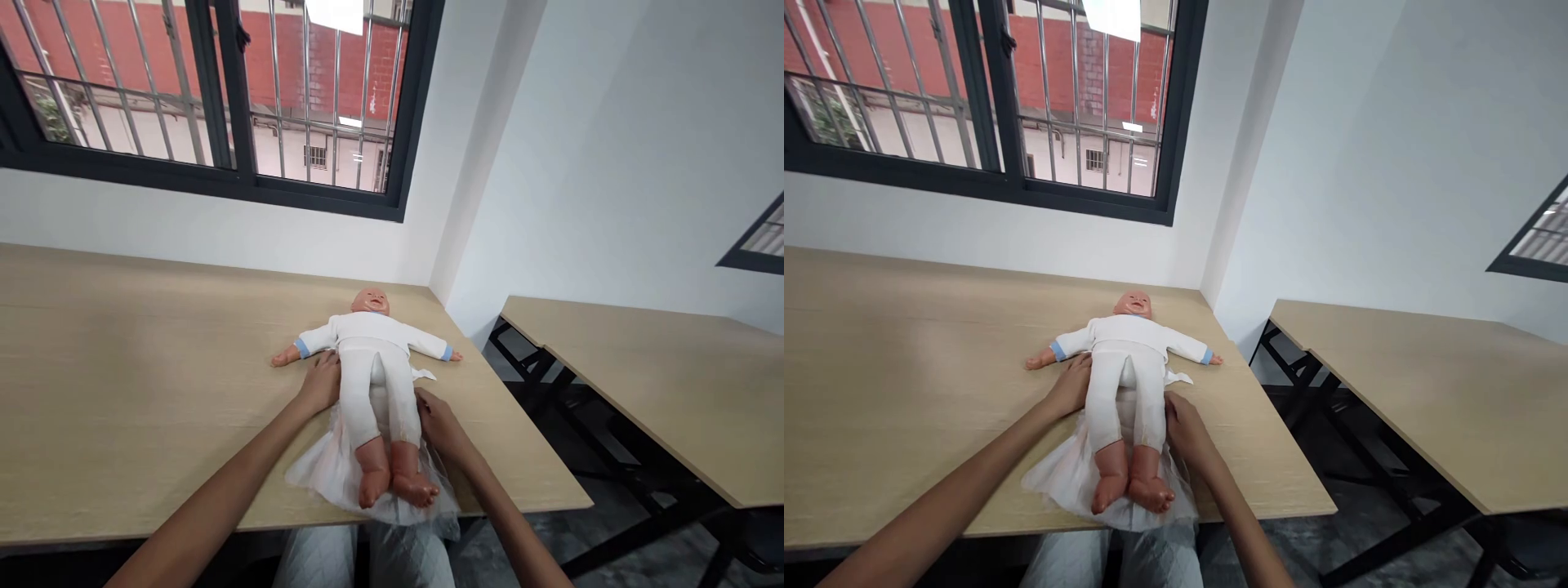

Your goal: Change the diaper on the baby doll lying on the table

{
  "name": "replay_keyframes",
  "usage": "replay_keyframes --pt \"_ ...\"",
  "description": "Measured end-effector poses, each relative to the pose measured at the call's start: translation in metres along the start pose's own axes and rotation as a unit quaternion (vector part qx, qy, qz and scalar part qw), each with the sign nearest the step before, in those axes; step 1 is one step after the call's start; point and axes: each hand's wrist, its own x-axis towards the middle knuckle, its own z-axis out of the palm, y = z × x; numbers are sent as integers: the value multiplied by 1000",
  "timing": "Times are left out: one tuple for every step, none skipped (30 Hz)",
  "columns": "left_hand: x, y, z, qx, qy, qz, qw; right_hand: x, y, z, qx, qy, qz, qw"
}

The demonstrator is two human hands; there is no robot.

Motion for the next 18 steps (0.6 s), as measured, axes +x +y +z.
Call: replay_keyframes --pt "1 -1 -1 -24 6 4 1000 -4 0 2 36 33 33 998" --pt "2 -1 -3 -47 14 2 999 -10 0 4 66 60 64 994" --pt "2 0 -6 -64 26 -7 998 -16 -1 7 87 81 92 989" --pt "0 2 -9 -77 44 -24 996 -23 -4 9 97 99 114 984" --pt "-3 5 -13 -84 66 -46 993 -29 -7 12 91 107 129 982" --pt "-8 10 -17 -87 87 -67 990 -36 -11 14 69 106 136 983" --pt "-15 17 -20 -91 101 -88 987 -42 -15 15 43 102 141 984" --pt "-23 25 -22 -100 106 -108 983 -47 -20 17 16 96 144 985" --pt "-32 35 -22 -114 103 -125 980 -52 -25 19 -9 91 145 985" --pt "-42 45 -20 -137 93 -146 975 -56 -30 20 -30 87 140 986" --pt "-51 55 -16 -159 83 -163 970 -60 -35 22 -46 86 126 987" --pt "-59 65 -11 -177 79 -172 966 -64 -38 24 -56 86 107 989" --pt "-66 74 -6 -191 76 -177 963 -66 -41 25 -64 87 89 990" --pt "-72 82 -1 -200 75 -177 961 -69 -42 25 -69 89 74 991" --pt "-76 87 4 -207 77 -174 960 -70 -43 24 -75 88 68 991" --pt "-79 90 6 -214 77 -172 959 -71 -42 21 -81 84 72 990" --pt "-81 90 7 -222 77 -169 957 -71 -41 18 -88 79 85 989" --pt "-82 88 5 -229 77 -165 956 -71 -39 13 -96 74 101 987"
